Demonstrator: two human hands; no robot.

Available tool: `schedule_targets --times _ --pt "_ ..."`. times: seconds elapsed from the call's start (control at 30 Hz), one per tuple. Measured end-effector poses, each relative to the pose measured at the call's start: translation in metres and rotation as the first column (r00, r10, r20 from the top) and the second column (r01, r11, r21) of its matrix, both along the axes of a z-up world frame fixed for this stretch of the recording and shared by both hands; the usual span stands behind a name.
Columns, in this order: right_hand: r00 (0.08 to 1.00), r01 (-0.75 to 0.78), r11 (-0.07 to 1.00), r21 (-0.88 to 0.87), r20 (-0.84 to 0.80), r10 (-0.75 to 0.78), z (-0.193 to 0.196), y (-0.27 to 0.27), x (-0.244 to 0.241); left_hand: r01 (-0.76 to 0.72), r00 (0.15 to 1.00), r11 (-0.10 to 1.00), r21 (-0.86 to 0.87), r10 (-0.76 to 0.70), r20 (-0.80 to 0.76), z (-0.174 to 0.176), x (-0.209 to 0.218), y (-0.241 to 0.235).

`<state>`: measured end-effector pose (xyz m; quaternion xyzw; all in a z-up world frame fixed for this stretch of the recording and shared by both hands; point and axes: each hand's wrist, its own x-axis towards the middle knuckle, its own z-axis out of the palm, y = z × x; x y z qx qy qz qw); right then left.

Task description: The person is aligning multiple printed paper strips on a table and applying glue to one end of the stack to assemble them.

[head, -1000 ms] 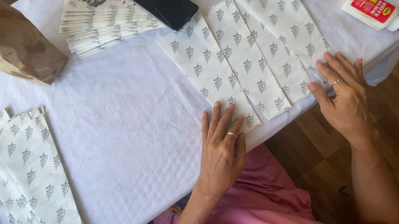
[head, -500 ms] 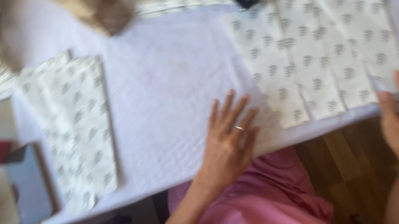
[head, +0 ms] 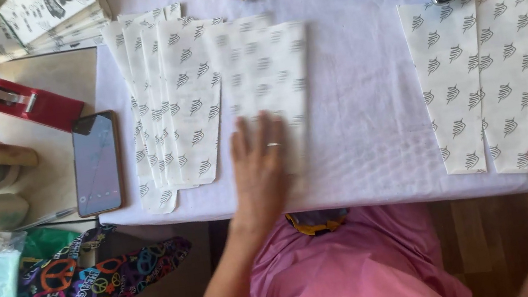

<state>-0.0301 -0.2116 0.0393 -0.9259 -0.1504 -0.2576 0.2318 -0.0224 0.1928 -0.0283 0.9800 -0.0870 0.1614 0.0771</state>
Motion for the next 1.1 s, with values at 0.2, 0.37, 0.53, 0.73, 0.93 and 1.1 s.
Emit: schedule_targets --times 0.2,0.37,0.53,0.73,0.93,1.1 --pt "0.874 -0.482 0.876 0.021 -0.065 0.482 0.002 0.108 0.002 0.037 0.995 0.990 -0.136 -0.025 0.092 0.031 0.003 -0.077" --pt "0.764 -0.641 0.767 -0.030 -0.113 0.635 0.005 0.143 0.001 0.036 0.999 0.928 -0.371 -0.027 0.029 0.017 -0.001 -0.061" --pt "0.798 -0.600 0.797 -0.068 -0.117 0.591 0.001 0.127 0.003 0.094 0.990 0.916 -0.390 -0.129 -0.064 0.028 -0.004 -0.022" --pt "0.823 -0.568 0.821 -0.055 -0.054 0.566 -0.007 0.119 0.000 0.288 0.955 0.843 -0.455 -0.216 0.203 0.032 -0.027 -0.052" --pt "0.806 -0.591 0.807 0.013 -0.047 0.591 -0.006 0.113 0.001 0.489 0.862 0.621 -0.612 -0.452 0.230 0.033 -0.039 -0.084" --pt "0.856 -0.516 0.845 0.142 0.074 0.511 -0.009 0.124 -0.005 0.463 0.886 0.650 -0.602 -0.318 0.338 0.028 -0.039 -0.093"
